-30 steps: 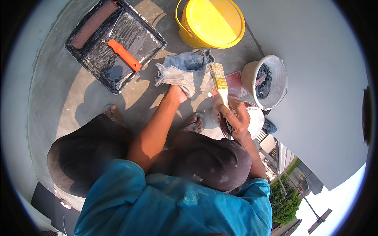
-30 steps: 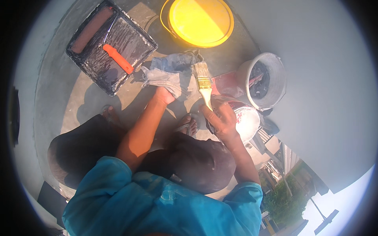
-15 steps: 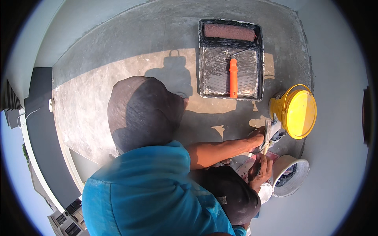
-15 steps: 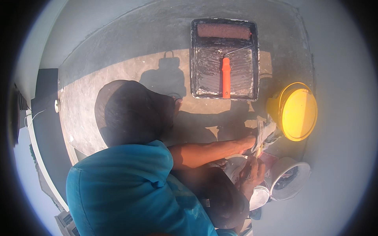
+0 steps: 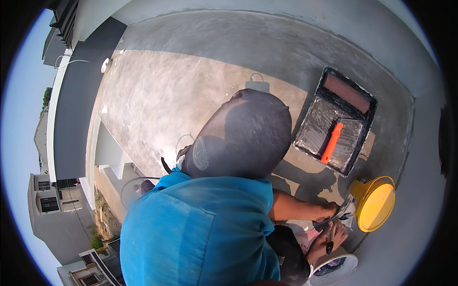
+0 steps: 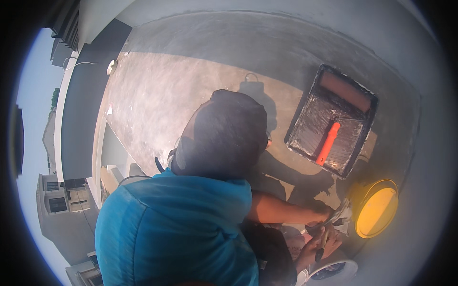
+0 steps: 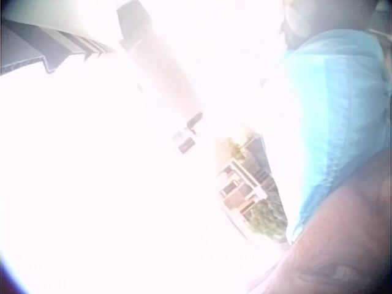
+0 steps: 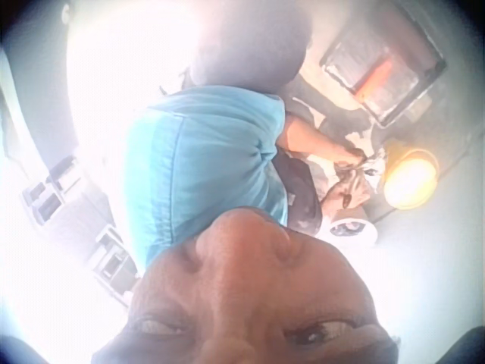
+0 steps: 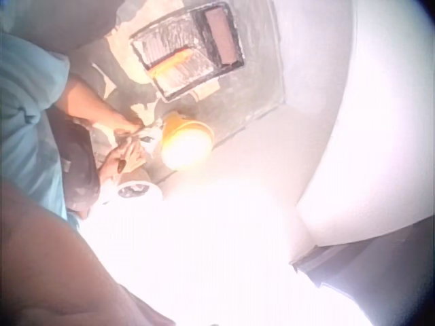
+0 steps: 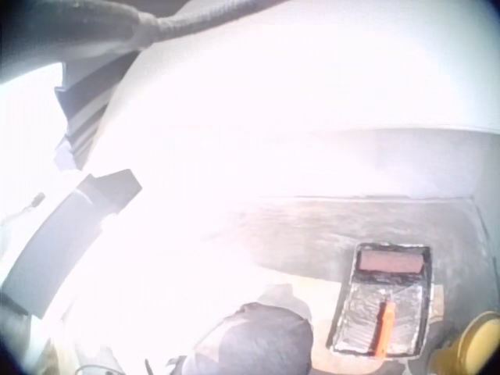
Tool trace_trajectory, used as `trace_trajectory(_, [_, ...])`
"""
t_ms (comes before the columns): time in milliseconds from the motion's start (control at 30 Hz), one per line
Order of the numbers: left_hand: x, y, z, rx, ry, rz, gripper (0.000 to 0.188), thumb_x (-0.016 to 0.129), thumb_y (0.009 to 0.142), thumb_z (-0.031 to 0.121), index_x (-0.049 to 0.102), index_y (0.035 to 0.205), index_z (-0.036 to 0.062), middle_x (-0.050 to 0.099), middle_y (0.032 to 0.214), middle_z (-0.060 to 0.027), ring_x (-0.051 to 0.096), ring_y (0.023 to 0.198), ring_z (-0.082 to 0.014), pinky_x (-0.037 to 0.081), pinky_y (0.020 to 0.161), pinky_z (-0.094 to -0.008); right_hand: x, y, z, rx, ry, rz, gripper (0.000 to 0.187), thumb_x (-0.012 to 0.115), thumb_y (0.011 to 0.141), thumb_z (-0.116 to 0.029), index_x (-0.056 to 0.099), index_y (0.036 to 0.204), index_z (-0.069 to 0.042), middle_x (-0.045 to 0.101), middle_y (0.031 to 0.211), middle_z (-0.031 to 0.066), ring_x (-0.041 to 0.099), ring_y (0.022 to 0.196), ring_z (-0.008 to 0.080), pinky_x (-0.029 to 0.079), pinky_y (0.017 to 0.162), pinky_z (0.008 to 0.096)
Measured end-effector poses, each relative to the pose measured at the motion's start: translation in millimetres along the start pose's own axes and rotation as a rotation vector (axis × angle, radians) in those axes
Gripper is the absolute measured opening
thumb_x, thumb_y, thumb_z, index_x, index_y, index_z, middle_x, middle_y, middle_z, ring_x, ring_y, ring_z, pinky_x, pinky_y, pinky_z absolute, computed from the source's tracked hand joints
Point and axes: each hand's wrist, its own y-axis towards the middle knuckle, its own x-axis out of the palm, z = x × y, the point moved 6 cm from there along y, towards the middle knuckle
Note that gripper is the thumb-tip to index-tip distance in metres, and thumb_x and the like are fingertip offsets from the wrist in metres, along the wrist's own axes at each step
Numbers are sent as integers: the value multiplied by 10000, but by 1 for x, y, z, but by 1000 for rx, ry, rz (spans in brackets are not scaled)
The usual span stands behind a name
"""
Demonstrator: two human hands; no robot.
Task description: The person cleans a rooftop terrace by wiping surfaces with a cloth, handling paint buckets and a brush, and sweeping the floor with a broom. The person moves between areas, picks up and sets down tools, and performs repeated wiping and sweeping motions.
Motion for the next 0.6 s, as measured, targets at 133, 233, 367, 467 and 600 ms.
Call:
trace_trajectory(133, [-1, 1, 11, 36, 47, 19, 421, 584, 977, 425, 706, 990, 22, 681, 874, -164, 657, 798, -316, 515, 699, -440, -1, -1, 23, 271, 117, 36, 331, 645, 1012, -258, 669, 1094, 62, 697, 1017, 185, 682, 919, 276, 522, 810, 390])
trace_trajectory(233, [-3, 1, 14, 50, 72, 33, 453, 582, 975, 453, 710, 983, 19, 684, 861, -178, 663, 791, -337, 517, 697, -454, -1, -3, 20, 466, 264, 108, 422, 699, 974, -318, 672, 1117, 78, 706, 1009, 173, 680, 885, 263, 536, 768, 366])
trace_trajectory(367, [-5, -1, 22, 97, 120, 50, 495, 579, 972, 490, 716, 973, 14, 688, 844, -196, 672, 781, -366, 520, 695, -472, 22, -10, 39, 586, 562, 156, 448, 737, 945, -345, 678, 1110, 68, 702, 983, 163, 670, 838, 253, 534, 712, 371])
trace_trajectory(467, [-9, 0, 30, 151, 178, 92, 527, 577, 970, 518, 720, 966, 11, 691, 831, -210, 678, 773, -388, 522, 692, -486, 25, -11, 20, 273, 44, -41, 420, 726, 951, -350, 688, 1095, 42, 687, 936, 149, 658, 818, 259, 523, 692, 383])
trace_trajectory(600, [-11, 2, 35, 128, 199, 194, 576, 596, 955, 553, 725, 946, -8, 691, 808, -245, 680, 763, -442, 521, 700, -517, 22, -10, 8, 107, -76, 16, 294, 737, 958, -237, 654, 987, 44, 660, 877, 142, 629, 805, 260, 493, 728, 395])
